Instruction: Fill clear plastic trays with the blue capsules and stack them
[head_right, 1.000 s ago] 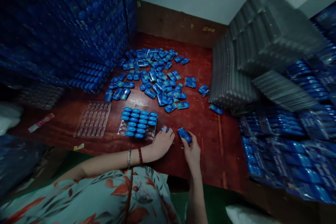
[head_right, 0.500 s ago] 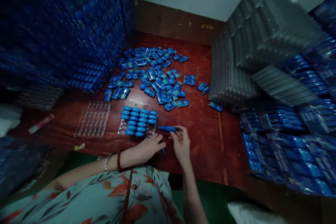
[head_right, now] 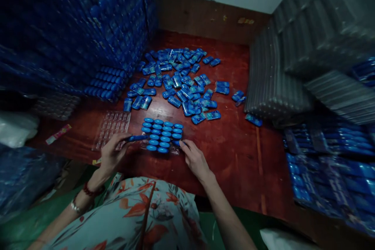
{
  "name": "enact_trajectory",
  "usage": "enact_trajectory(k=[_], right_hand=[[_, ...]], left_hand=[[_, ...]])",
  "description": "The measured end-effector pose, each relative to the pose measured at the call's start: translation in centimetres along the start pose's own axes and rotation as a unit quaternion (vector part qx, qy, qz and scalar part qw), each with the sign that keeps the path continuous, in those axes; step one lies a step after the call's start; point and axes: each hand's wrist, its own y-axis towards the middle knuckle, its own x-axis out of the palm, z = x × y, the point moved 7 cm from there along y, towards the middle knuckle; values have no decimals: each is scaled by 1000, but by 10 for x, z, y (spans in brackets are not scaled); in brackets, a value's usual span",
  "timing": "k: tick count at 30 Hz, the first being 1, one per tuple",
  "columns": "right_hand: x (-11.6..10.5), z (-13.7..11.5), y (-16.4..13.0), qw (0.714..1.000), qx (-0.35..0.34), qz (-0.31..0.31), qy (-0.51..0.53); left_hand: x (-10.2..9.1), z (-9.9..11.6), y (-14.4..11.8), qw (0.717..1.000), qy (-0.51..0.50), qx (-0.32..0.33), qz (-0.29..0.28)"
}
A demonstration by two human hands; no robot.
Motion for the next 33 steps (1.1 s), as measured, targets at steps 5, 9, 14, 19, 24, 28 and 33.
enact_trajectory(k=[5, 9, 14, 19, 24, 28, 33], right_hand=[[-1, -12, 16, 984, -30, -118, -128], [0, -20, 27, 960, -62, -181, -204], [1, -20, 35, 948, -57, -210, -234], [6, -17, 33, 947, -35, -221, -229], [10, -13, 34, 948, 0, -214, -236], [10, -11, 37, 952, 4, -191, -239], [10, -12, 38, 950, 16, -186, -250]], left_hand=[[32, 1, 1, 987, 51, 115, -98], [32, 6, 6, 961, 62, 207, -170], [26, 3, 17, 957, 42, 216, -187], [37, 2, 14, 952, 65, 213, -210], [47, 13, 14, 929, 110, 217, -279], [53, 17, 25, 916, 101, 194, -336], [59, 13, 24, 922, 93, 187, -327]])
